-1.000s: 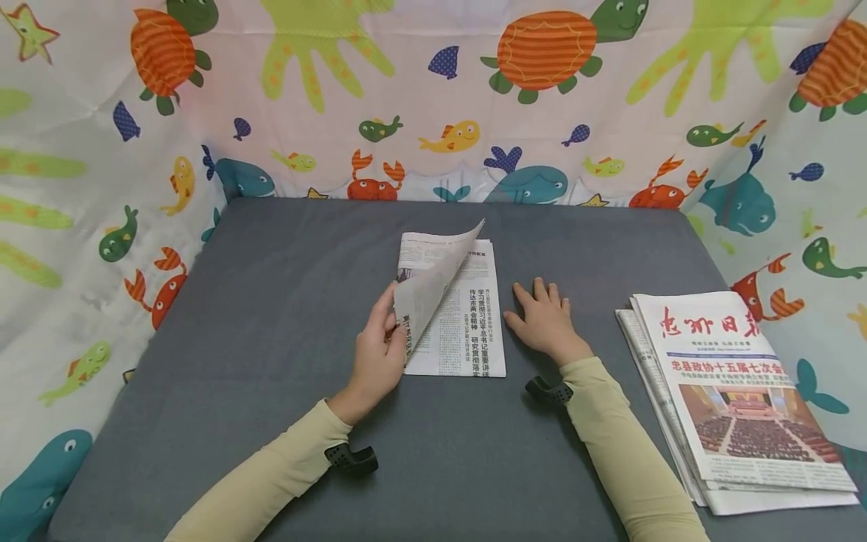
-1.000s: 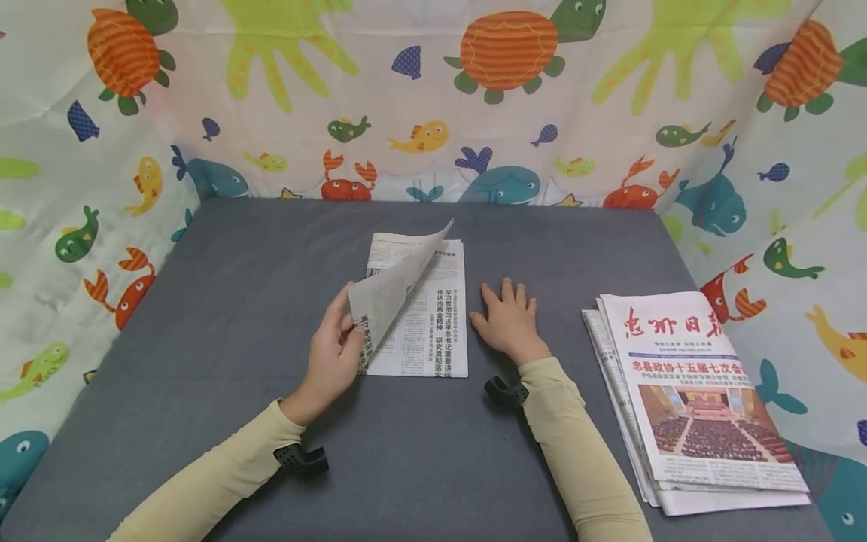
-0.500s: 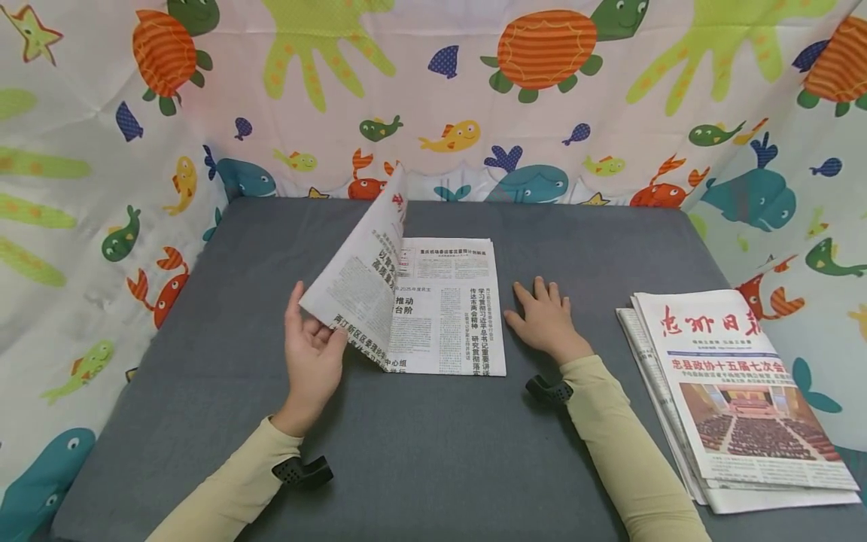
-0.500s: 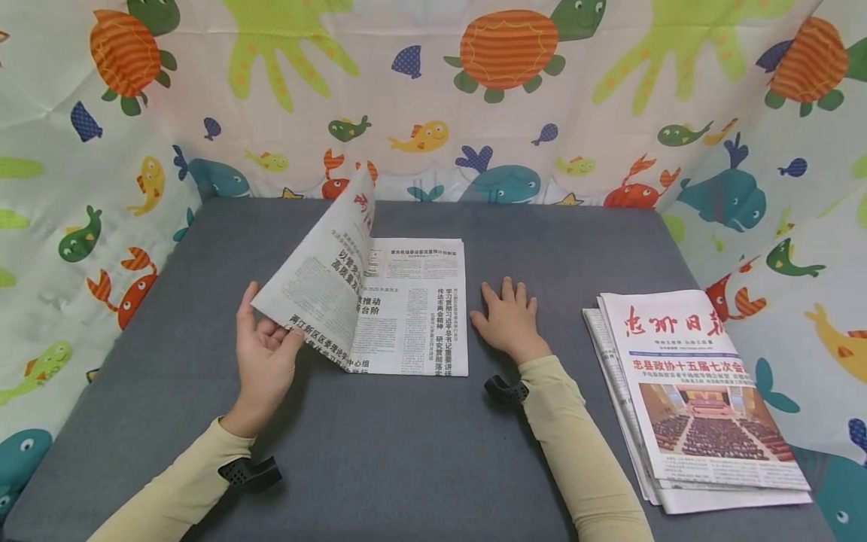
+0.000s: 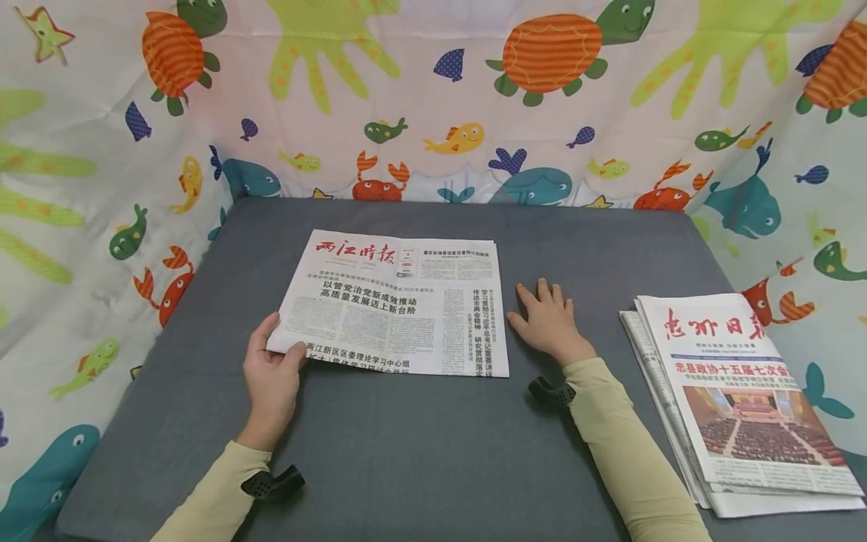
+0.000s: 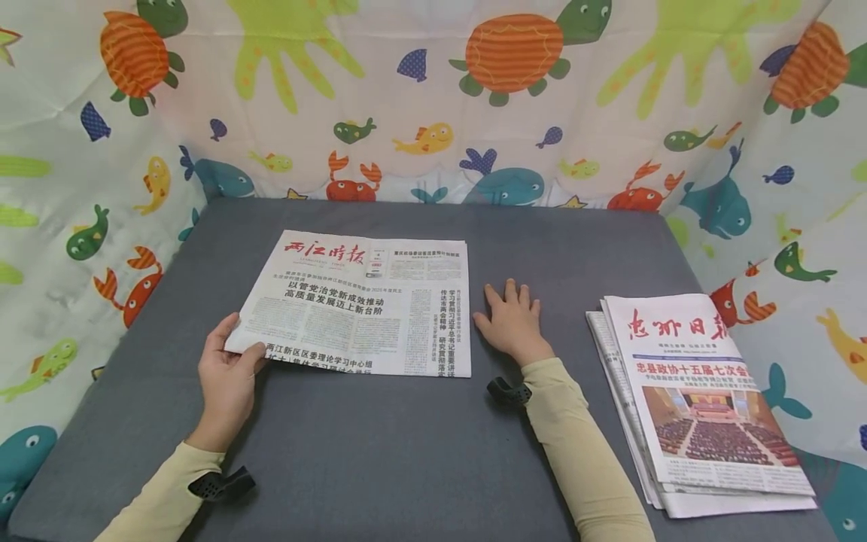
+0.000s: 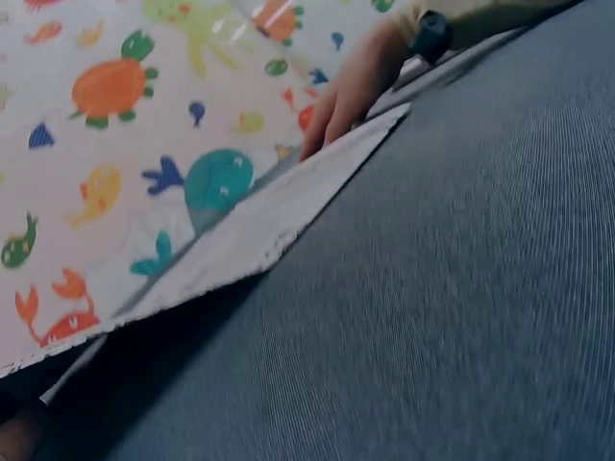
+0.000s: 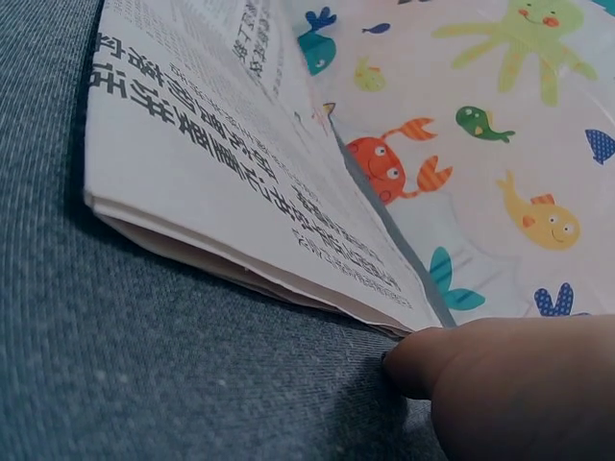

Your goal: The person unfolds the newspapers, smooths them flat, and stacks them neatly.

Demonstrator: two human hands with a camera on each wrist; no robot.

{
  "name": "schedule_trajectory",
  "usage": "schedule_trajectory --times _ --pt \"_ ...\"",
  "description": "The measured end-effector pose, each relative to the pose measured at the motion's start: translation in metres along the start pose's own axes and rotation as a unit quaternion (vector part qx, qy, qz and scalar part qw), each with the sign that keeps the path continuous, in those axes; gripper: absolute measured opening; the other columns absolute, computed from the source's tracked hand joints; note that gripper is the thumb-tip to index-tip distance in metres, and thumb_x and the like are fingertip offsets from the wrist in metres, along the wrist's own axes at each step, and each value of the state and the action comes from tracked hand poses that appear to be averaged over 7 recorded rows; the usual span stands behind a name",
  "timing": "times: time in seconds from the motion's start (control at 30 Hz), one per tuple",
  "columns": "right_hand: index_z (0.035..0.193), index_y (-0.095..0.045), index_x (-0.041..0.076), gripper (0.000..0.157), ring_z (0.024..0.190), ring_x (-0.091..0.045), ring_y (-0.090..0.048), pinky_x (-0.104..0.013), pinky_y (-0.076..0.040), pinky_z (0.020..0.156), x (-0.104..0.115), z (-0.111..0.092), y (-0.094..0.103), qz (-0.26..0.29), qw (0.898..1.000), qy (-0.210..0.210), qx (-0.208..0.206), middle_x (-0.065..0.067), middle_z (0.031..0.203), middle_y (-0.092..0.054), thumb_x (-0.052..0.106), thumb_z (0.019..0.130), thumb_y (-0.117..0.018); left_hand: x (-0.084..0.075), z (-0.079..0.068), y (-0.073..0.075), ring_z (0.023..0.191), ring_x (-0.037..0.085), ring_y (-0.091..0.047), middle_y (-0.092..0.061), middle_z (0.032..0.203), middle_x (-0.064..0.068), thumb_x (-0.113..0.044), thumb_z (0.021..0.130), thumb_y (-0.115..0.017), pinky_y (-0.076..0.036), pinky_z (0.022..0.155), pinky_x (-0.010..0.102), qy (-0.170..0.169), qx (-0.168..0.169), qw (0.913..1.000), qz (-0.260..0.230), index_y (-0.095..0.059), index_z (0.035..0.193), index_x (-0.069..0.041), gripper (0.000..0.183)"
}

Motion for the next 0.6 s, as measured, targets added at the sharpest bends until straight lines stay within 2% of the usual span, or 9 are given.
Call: schedule_trajectory --times 0.13,0.27,0.33,0.43,0.53,0.6 --pt "0.161 -0.030 0.006 0.069 0.154 -0.056 -0.005 -0.075 -0.009 0.119 0.000 0.000 -0.001 0.002 1.000 -0.001 0.001 -0.033 0.167 -0.010 0.040 0.104 -0.050 0.007 0.003 0.007 0.108 0.007 -0.061 -0.045 0.143 0.015 0.016 0.093 -0.048 -0.054 0.076 0.011 0.018 -0.014 0.9994 0.025 -0.029 0.156 -0.002 0.068" --pt "0.161 -0.030 0.006 0.069 0.154 -0.056 -0.005 -0.075 -0.009 0.119 0.000 0.000 -0.001 0.004 1.000 -0.004 0.001 -0.033 0.167 -0.011 0.040 0.104 -0.050 0.010 0.007 0.012 0.125 0.021 -0.053 -0.039 0.155 0.022 0.014 0.092 -0.048 -0.050 0.078 0.010 0.017 -0.033 0.9988 0.031 -0.031 0.155 0.000 0.067" --pt "0.161 -0.030 0.007 0.069 0.154 -0.056 -0.005 -0.075 -0.009 0.120 0.000 0.000 -0.001 0.004 1.000 -0.004 0.000 -0.033 0.167 -0.011 0.040 0.104 -0.050 0.010 0.009 0.015 0.136 0.028 -0.048 -0.038 0.156 0.021 0.013 0.093 -0.048 -0.050 0.086 0.013 0.015 -0.043 0.9982 0.038 -0.032 0.155 -0.001 0.065" --pt "0.161 -0.030 0.007 0.069 0.155 -0.055 -0.005 -0.074 -0.009 0.120 -0.001 0.001 0.000 0.007 1.000 -0.004 0.001 -0.032 0.167 -0.012 0.040 0.104 -0.050 0.009 0.012 0.019 0.146 0.034 -0.041 -0.040 0.154 0.020 0.012 0.094 -0.050 -0.046 0.109 0.024 0.008 -0.062 0.9968 0.051 -0.036 0.153 -0.002 0.062" --pt "0.160 -0.032 0.006 0.069 0.154 -0.056 -0.007 -0.075 -0.011 0.119 0.000 0.001 0.002 0.007 1.000 0.002 0.001 -0.033 0.166 -0.013 0.039 0.103 -0.052 0.005 0.016 0.023 0.148 0.032 -0.040 -0.043 0.153 0.019 0.011 0.094 -0.052 -0.033 0.124 0.040 -0.011 -0.081 0.9941 0.071 -0.039 0.151 -0.004 0.060" --pt "0.160 -0.032 0.006 0.069 0.154 -0.055 -0.009 -0.075 -0.013 0.119 -0.001 0.001 0.003 0.010 1.000 0.005 0.003 -0.034 0.166 -0.014 0.039 0.103 -0.053 0.000 0.020 0.024 0.150 0.028 -0.038 -0.044 0.154 0.018 0.010 0.094 -0.053 -0.026 0.127 0.044 -0.035 -0.089 0.9915 0.088 -0.040 0.151 -0.005 0.060"
Point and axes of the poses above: each hand's wrist, its own z-axis towards the middle knuckle, its own y-axis out of the back of the hand, x = y × z, the point moved 2 cm from there along z, towards the middle knuckle
